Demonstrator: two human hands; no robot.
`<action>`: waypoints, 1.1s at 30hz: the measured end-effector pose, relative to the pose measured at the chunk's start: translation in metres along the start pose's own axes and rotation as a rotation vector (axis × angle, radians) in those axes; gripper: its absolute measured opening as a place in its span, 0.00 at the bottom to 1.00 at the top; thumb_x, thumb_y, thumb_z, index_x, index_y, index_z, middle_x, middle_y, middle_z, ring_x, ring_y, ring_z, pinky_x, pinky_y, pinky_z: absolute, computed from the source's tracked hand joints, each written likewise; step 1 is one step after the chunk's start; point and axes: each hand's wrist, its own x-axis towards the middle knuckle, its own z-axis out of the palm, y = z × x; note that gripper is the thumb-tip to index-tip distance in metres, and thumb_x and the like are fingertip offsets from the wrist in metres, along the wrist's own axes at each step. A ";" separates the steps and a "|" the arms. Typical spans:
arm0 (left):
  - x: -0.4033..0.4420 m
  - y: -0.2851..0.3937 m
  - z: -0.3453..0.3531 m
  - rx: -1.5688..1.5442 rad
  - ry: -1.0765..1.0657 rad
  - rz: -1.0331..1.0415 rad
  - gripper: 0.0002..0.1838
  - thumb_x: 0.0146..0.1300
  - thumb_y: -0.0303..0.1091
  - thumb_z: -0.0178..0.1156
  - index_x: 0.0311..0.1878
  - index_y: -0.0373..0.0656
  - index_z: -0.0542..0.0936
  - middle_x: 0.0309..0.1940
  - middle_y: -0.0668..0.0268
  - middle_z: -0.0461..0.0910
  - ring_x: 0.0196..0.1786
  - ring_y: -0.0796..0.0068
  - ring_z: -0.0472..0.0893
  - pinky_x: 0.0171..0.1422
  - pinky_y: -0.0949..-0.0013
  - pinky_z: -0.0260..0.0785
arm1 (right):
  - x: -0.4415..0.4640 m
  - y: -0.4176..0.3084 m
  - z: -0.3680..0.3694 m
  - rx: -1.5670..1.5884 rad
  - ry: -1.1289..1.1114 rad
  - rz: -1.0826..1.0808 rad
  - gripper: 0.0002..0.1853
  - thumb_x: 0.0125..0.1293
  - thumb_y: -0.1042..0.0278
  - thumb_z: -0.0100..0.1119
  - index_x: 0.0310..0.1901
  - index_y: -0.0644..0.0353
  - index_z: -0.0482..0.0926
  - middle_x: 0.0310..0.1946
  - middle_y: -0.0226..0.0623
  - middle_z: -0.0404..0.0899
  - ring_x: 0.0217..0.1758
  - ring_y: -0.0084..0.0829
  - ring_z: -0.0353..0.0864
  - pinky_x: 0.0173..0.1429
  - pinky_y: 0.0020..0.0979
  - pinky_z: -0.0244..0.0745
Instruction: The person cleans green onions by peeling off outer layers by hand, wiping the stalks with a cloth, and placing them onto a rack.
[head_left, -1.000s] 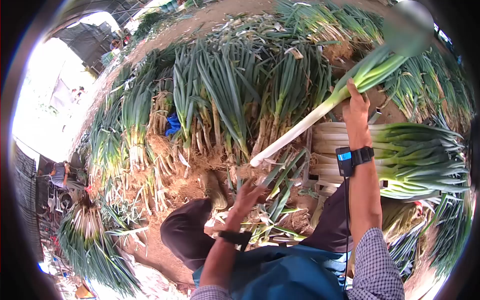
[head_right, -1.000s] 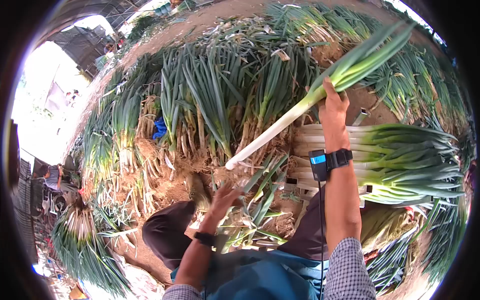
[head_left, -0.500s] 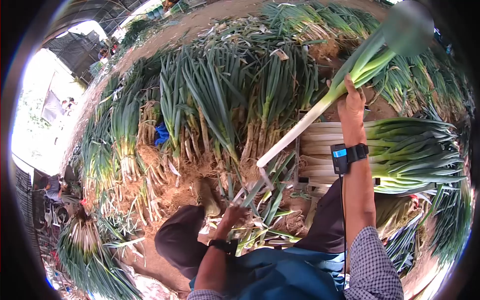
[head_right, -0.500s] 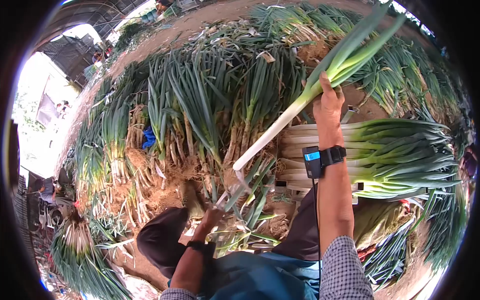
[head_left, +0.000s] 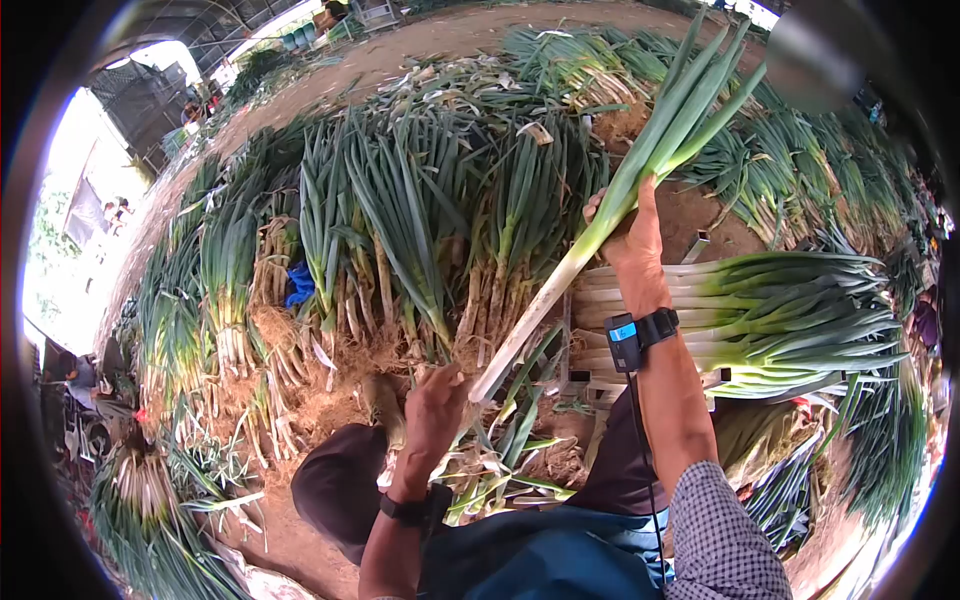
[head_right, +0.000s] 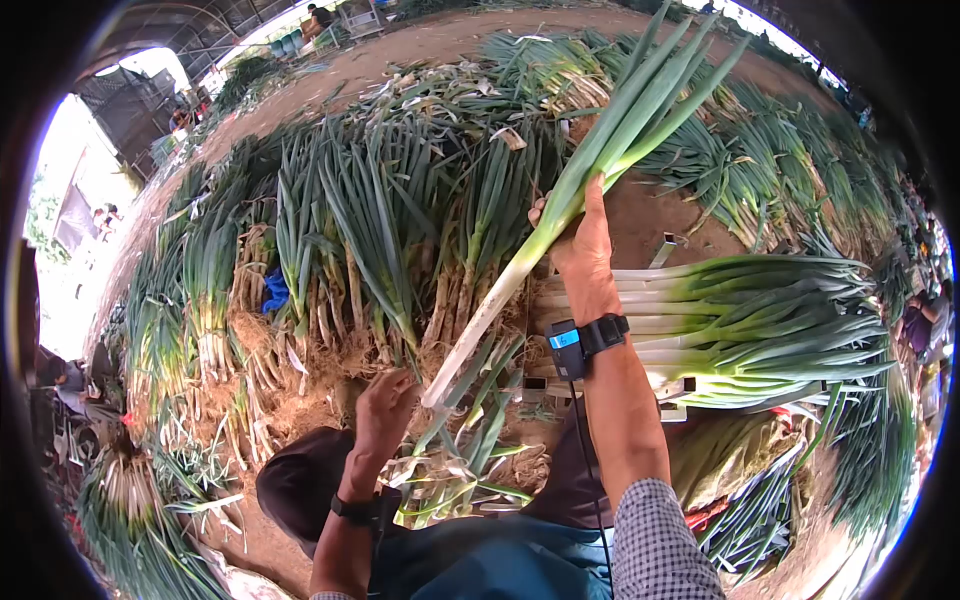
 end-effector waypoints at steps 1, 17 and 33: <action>0.000 0.004 0.003 -0.010 0.002 0.042 0.15 0.62 0.34 0.69 0.49 0.35 0.84 0.39 0.53 0.85 0.40 0.58 0.86 0.47 0.63 0.77 | -0.002 0.006 0.003 -0.001 0.025 0.011 0.29 0.70 0.35 0.56 0.45 0.60 0.74 0.32 0.40 0.73 0.35 0.40 0.75 0.41 0.42 0.76; -0.016 0.001 0.015 -0.033 -0.292 0.083 0.08 0.67 0.29 0.59 0.44 0.36 0.83 0.32 0.49 0.82 0.34 0.49 0.84 0.38 0.59 0.74 | -0.007 0.014 0.007 -0.065 -0.037 0.043 0.31 0.71 0.34 0.54 0.42 0.63 0.71 0.31 0.41 0.71 0.31 0.35 0.73 0.39 0.37 0.76; -0.034 -0.004 0.022 -0.107 -0.340 -0.057 0.13 0.71 0.36 0.62 0.49 0.35 0.82 0.31 0.45 0.81 0.33 0.57 0.85 0.36 0.61 0.73 | -0.005 0.021 -0.004 -0.068 0.028 0.038 0.20 0.69 0.48 0.65 0.42 0.59 0.77 0.31 0.35 0.76 0.33 0.36 0.78 0.50 0.47 0.82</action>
